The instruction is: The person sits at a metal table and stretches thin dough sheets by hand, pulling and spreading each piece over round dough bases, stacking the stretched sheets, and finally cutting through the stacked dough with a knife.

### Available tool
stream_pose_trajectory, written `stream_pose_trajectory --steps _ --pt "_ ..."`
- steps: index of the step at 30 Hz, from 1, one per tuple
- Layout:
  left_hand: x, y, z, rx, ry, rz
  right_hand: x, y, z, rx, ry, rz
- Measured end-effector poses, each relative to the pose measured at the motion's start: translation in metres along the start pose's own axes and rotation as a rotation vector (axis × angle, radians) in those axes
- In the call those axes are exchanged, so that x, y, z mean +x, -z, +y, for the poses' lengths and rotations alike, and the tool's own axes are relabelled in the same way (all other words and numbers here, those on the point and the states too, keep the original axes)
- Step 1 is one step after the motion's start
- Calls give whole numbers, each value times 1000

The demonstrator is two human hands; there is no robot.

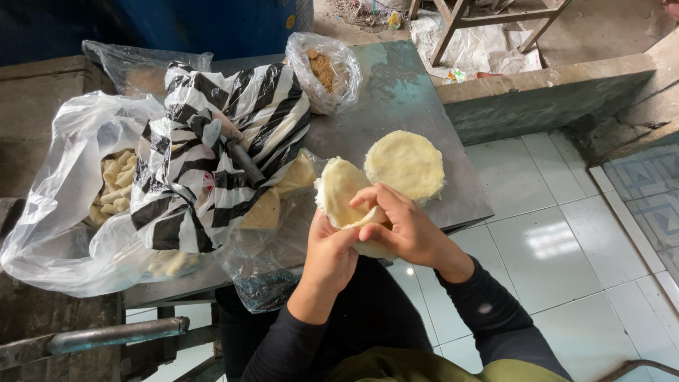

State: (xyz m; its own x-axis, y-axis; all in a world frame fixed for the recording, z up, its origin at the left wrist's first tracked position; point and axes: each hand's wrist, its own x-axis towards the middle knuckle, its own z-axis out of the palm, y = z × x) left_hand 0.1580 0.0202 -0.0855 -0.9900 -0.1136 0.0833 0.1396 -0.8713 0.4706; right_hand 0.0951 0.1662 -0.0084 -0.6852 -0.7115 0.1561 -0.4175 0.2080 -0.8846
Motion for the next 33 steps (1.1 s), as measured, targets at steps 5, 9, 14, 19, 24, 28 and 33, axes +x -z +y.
stream_pose_trajectory --steps 5,9,14,19,24,28,33 --pt "-2 12 9 62 164 -148 9 23 1 -216 311 -171" --pt "-5 4 17 69 299 -120 10 33 23 -146 139 -88" --pt "-10 -4 30 89 363 -143 34 66 70 527 -247 130" --pt "-16 4 50 72 247 -9 59 127 98 961 -277 305" --pt "-24 8 63 39 -54 114 75 169 95 355 -53 427" --pt "-31 10 70 33 -87 119 80 141 101 -216 218 216" --pt "-33 14 70 11 -74 111 52 82 125 -725 290 157"
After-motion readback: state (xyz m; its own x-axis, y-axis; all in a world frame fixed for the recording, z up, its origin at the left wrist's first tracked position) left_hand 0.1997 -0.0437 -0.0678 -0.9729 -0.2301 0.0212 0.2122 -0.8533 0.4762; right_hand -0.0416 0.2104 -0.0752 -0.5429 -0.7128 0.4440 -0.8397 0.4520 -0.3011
